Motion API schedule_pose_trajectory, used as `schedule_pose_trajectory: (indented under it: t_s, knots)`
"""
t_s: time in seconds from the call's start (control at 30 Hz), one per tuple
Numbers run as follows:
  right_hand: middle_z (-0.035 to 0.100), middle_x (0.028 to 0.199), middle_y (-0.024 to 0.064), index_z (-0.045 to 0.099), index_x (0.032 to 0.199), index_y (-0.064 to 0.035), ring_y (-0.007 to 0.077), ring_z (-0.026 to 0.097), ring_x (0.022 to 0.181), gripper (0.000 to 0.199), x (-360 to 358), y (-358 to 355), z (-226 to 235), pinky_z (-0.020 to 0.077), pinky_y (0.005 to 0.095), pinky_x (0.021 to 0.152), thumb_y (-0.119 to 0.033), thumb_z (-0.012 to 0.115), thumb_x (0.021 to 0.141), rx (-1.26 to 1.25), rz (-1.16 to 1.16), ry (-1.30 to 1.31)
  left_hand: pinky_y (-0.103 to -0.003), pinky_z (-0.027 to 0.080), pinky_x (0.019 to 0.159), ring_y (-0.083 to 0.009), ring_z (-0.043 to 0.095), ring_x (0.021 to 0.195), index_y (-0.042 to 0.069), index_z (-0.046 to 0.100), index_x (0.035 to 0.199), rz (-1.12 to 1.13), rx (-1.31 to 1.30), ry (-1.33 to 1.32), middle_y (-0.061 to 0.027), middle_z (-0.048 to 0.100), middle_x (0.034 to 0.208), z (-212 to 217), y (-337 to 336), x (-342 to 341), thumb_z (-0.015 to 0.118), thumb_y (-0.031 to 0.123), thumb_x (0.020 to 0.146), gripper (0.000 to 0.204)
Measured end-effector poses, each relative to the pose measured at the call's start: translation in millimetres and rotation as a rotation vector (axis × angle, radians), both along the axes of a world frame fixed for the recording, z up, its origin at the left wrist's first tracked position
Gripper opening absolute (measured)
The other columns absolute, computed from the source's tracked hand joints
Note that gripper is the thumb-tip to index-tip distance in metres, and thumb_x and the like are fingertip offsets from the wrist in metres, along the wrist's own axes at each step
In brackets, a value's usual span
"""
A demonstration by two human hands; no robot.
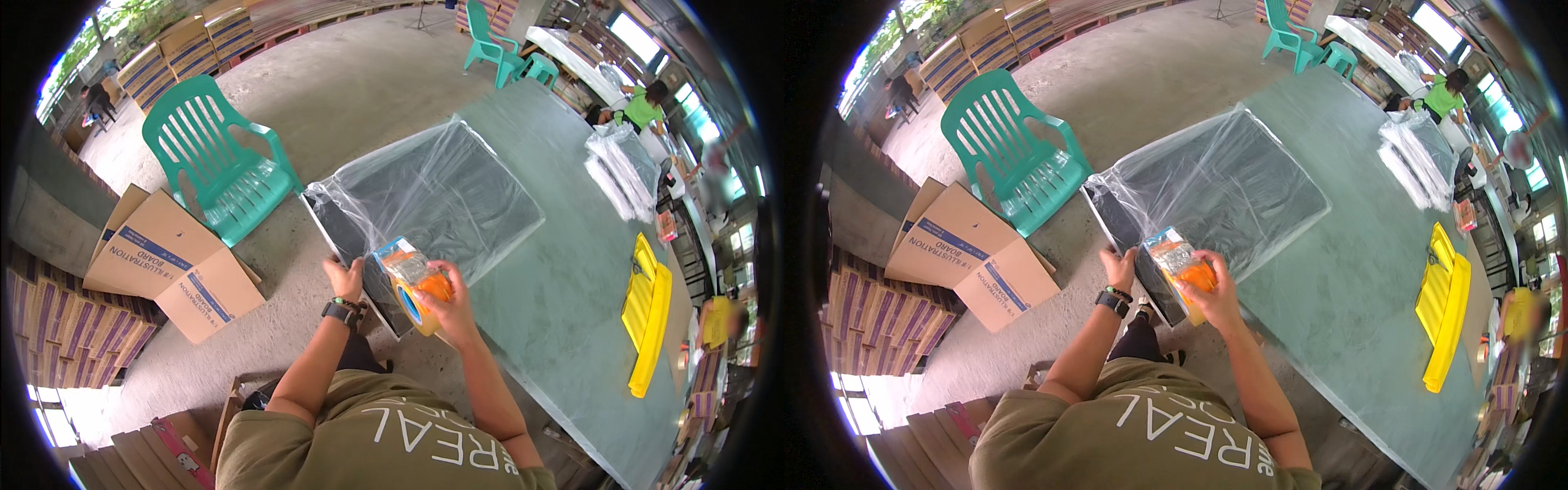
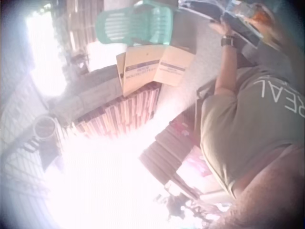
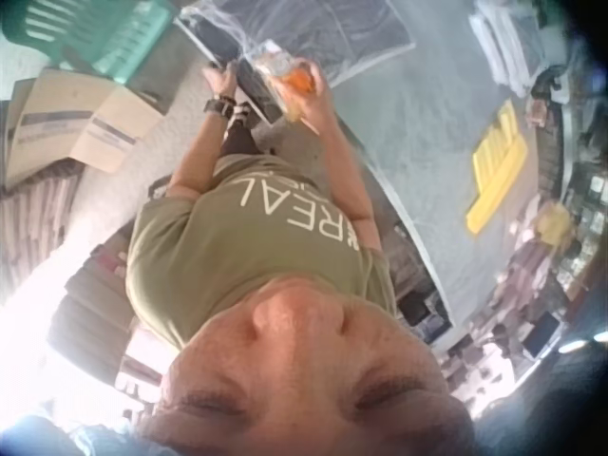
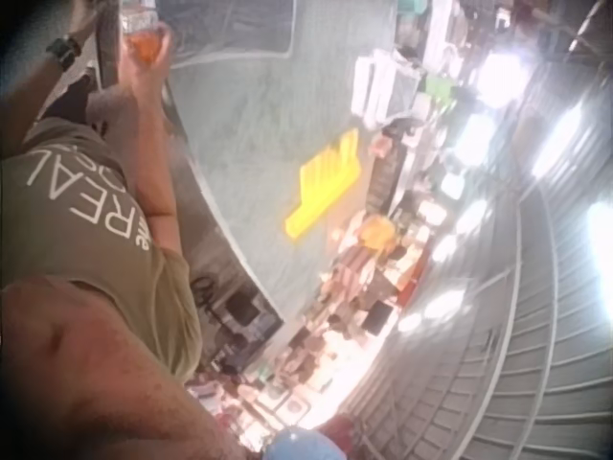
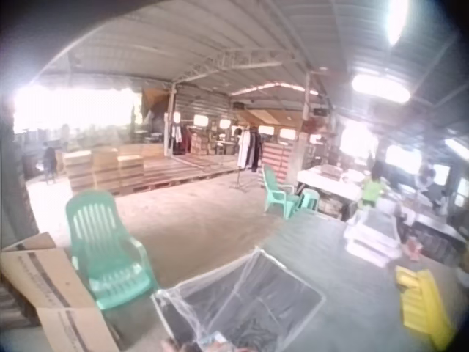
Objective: The person places boards into large plastic sleeves, folds the excess plastic over the edge of the board, and secures the plastic with tape using a tape dispenser.
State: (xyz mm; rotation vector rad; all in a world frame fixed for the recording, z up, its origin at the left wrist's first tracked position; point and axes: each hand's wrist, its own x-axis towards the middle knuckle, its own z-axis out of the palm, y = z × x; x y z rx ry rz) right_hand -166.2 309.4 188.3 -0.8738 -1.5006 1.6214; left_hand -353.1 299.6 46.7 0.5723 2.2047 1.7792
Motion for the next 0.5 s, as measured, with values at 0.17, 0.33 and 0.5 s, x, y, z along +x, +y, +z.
schedule_pose_trajectory:
  t_s: [0.17,0.33,0.5]
  knots:
    - [0.053,0.092,0.0071,0.041,0.109,-0.0067,0.0135,0.053,0.084,0.047,1.6,2.0,6.8,0.0439,0.0266,0.073,-0.006,0.067,0.069,-0.021,-0.024,0.13,-0.035,0.042,0.076,-0.0282,0.051,0.091,-0.003,0.04,0.111,-0.341,0.364,-0.45,-0.0162,0.051,0.1,37.5,16.2,-42.3,0.046,0.006,0.078,0.035]
    - [0.054,0.092,0.0081,0.04,0.111,-0.0073,0.0141,0.054,0.083,0.05,-2.6,3.3,26.1,0.0443,0.0275,0.073,-0.005,0.066,0.068,-0.063,-0.033,0.123,-0.04,0.038,0.085,-0.0266,0.049,0.097,-0.003,0.041,0.113,-0.617,0.764,-1.555,-0.0132,0.054,0.102,53.6,65.6,-33.0,0.036,0.056,0.08,0.068]
    - [0.054,0.092,0.0089,0.04,0.111,-0.0069,0.0144,0.054,0.083,0.052,-13.9,-2.6,35.5,0.0443,0.0269,0.073,-0.006,0.067,0.067,-0.035,-0.012,0.129,-0.038,0.037,0.087,-0.0252,0.051,0.092,-0.002,0.044,0.109,-0.853,1.13,-1.535,-0.01,0.055,0.099,2.9,65.8,-63.9,0.025,0.066,0.078,0.077]
